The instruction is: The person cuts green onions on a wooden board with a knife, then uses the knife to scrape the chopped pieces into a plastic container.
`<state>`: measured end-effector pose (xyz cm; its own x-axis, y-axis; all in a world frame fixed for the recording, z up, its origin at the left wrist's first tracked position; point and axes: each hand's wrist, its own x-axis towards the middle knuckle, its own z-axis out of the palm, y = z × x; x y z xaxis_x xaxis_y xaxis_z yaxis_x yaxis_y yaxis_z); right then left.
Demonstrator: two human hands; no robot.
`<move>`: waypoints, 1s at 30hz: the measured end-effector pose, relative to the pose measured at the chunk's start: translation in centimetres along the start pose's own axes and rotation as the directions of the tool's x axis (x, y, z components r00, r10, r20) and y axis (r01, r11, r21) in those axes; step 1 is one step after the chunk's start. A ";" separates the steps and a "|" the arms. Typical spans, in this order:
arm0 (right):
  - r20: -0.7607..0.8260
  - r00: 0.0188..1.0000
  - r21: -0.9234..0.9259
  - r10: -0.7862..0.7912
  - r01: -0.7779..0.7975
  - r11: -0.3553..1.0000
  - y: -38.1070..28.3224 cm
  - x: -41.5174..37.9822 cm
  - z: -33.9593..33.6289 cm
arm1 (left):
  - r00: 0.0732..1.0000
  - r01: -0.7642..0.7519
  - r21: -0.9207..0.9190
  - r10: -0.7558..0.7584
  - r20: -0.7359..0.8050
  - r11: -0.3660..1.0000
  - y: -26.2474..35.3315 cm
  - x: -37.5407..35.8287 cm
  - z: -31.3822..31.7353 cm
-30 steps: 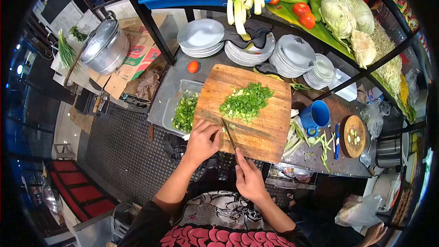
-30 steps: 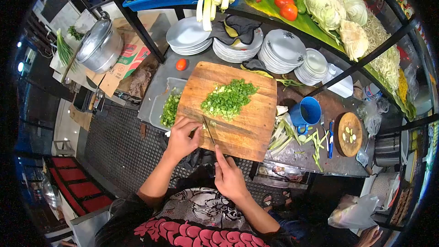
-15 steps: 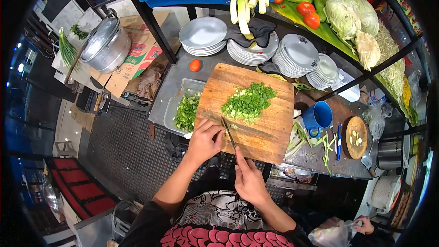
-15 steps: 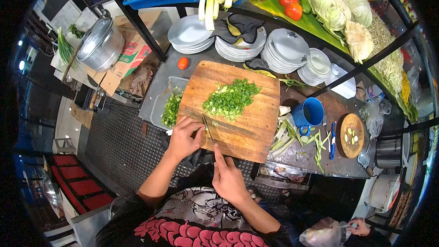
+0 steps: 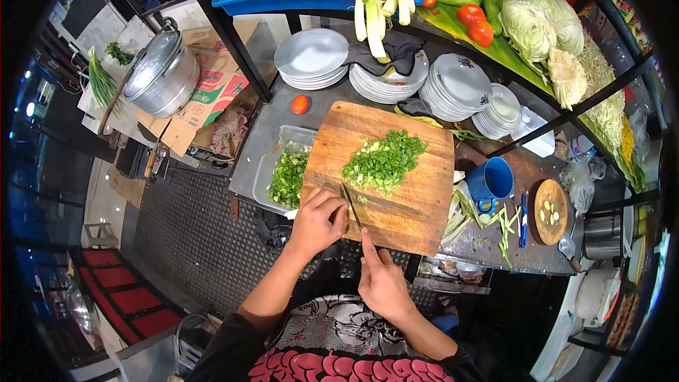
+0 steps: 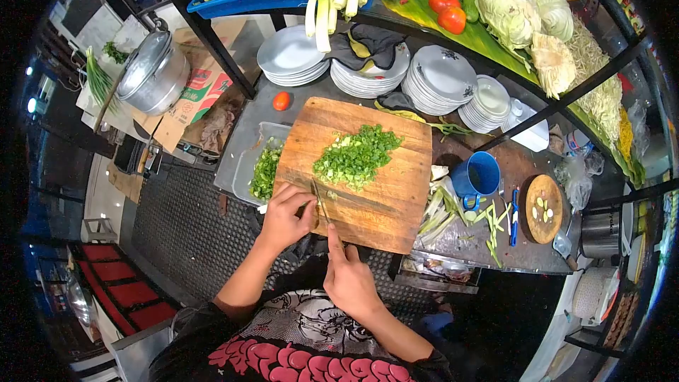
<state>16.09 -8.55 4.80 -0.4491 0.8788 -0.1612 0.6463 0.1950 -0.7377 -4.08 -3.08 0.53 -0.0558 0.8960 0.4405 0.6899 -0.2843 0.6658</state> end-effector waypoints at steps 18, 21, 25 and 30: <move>-0.062 0.991 -0.146 -0.120 0.110 0.983 2.9 -2.6 1.7 | 1.000 -0.019 0.009 0.019 -0.009 1.000 -0.3 0.0 0.1; -0.084 0.986 -0.091 -0.143 0.135 0.987 3.8 -5.4 0.3 | 1.000 -0.018 0.018 0.018 -0.013 1.000 -0.2 0.0 0.0; -0.070 0.994 0.052 -0.082 0.086 0.995 3.6 -6.6 -1.5 | 1.000 -0.007 0.010 0.007 -0.014 1.000 -0.2 0.0 -0.1; -0.069 0.995 0.069 -0.073 0.077 0.995 3.1 -3.1 0.5 | 1.000 0.006 -0.010 -0.006 -0.028 1.000 0.0 -0.1 0.0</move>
<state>19.19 -10.86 2.69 -0.4515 0.8901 -0.0618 0.5653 0.2317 -0.7917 -4.08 -3.16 0.54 -0.0805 0.8876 0.4535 0.6826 -0.2825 0.6740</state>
